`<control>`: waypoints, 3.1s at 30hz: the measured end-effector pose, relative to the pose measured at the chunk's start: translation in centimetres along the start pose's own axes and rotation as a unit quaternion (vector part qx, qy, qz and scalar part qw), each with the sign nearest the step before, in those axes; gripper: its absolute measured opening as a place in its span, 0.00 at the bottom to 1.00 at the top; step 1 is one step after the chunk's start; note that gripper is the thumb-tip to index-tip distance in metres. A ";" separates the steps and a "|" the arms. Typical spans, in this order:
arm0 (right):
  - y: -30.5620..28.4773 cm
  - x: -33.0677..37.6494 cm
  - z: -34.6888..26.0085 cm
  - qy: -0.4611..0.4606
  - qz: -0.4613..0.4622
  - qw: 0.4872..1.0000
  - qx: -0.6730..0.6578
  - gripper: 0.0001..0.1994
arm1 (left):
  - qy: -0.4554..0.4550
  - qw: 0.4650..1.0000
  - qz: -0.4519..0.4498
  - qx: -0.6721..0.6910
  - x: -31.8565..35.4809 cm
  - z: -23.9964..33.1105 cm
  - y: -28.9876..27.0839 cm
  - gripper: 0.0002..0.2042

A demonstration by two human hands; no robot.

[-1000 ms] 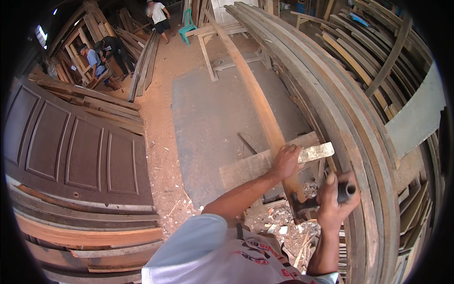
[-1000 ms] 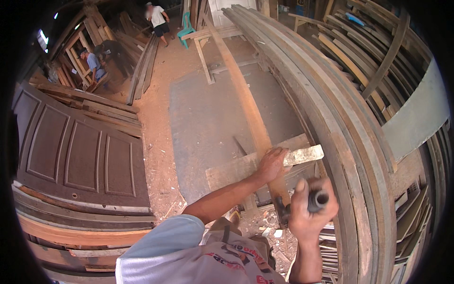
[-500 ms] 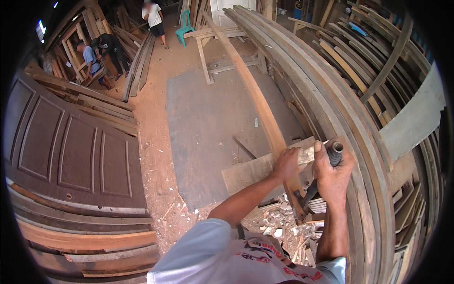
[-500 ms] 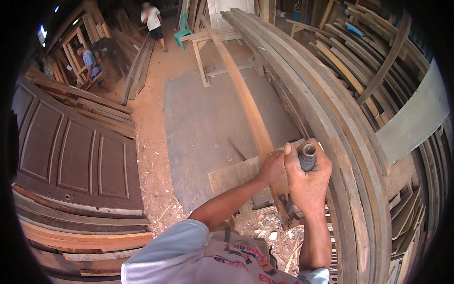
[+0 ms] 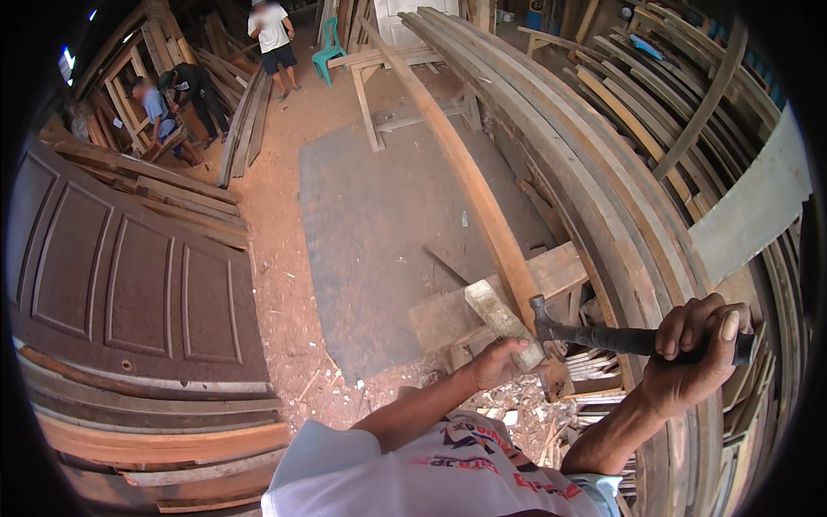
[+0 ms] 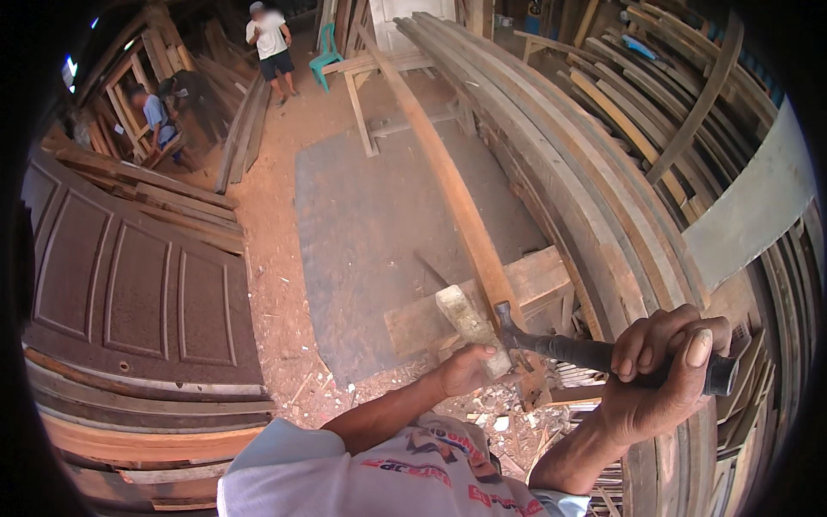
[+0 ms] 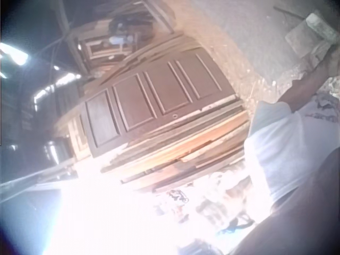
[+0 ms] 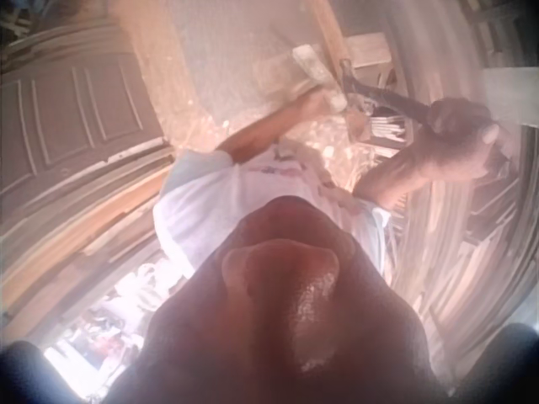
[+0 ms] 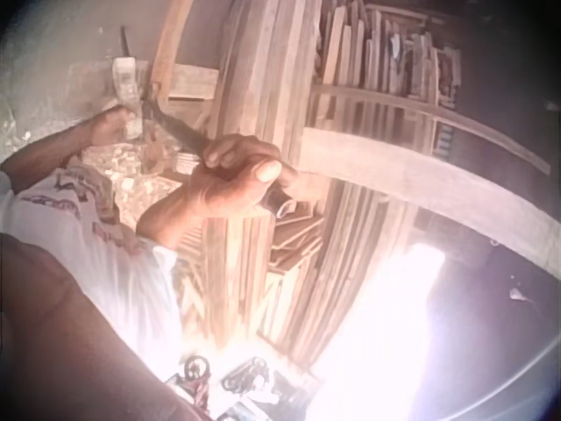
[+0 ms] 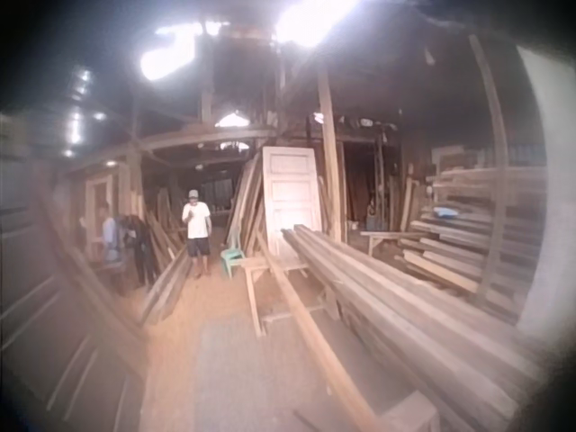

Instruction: The person uses a chisel and a wooden mallet to remove material from a long wooden plank resting on a workbench. They repeatedly strike the chisel, adjust the plank, and clear wood shavings from the surface.

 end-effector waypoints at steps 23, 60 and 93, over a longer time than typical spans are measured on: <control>0.2 2.7 5.0 0.003 0.047 0.999 -0.020 0.17 | -0.078 0.997 0.002 0.005 1.1 2.2 -0.7 0.25; -10.8 4.8 1.0 -0.113 0.192 0.957 0.183 0.13 | 0.023 0.923 0.138 -0.357 -10.7 15.6 3.4 0.21; -22.6 18.7 -1.4 0.089 0.033 0.995 0.011 0.18 | 0.068 0.877 0.102 -0.465 -9.2 1.8 3.9 0.28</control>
Point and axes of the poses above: each hand's wrist, its own x-axis away from the middle knuckle, its own y-axis out of the palm, z = x × y, the point moved 5 cm from there along -x, towards the middle knuckle, and after that the axes turned 6 degrees about x, right-handed, at the moved point
